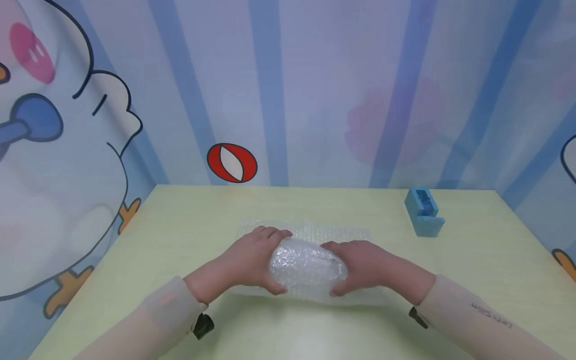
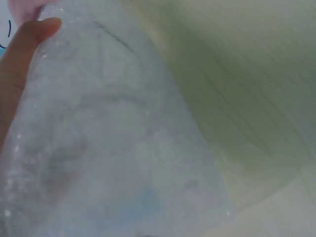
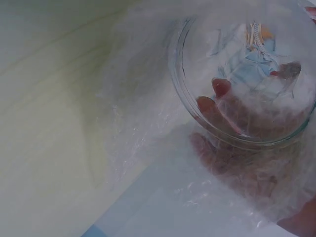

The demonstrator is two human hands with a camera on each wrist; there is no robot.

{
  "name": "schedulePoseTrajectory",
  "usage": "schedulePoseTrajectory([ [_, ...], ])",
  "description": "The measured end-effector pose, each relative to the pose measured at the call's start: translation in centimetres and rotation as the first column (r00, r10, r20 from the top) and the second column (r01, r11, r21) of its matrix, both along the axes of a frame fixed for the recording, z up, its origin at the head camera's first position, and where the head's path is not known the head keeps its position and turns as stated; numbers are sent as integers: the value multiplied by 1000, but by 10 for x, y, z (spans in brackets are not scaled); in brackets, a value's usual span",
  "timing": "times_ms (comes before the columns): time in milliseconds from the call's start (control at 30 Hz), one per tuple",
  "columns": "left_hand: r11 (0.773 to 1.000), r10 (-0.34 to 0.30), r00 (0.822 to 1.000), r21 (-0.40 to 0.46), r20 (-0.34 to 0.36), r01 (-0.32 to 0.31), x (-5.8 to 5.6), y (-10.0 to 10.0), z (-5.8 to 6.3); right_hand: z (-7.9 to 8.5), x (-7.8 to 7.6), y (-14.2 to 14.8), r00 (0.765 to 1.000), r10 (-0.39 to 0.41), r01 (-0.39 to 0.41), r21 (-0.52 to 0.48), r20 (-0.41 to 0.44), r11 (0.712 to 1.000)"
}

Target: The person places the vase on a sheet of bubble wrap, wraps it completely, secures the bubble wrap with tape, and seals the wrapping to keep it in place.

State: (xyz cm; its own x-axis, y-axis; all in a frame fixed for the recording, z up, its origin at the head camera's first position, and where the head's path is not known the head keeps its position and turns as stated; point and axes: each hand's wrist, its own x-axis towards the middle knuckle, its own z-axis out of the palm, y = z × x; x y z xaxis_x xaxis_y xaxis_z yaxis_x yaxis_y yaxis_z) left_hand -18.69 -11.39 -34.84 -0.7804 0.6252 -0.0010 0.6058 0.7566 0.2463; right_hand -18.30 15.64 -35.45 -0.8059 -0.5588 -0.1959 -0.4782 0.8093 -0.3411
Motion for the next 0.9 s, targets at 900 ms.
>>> schedulePoseTrajectory([
  [900,990,59,982,114,178,-80,-12,-6,-5,-3,-6,4,988,-93,103,-80,119,991],
])
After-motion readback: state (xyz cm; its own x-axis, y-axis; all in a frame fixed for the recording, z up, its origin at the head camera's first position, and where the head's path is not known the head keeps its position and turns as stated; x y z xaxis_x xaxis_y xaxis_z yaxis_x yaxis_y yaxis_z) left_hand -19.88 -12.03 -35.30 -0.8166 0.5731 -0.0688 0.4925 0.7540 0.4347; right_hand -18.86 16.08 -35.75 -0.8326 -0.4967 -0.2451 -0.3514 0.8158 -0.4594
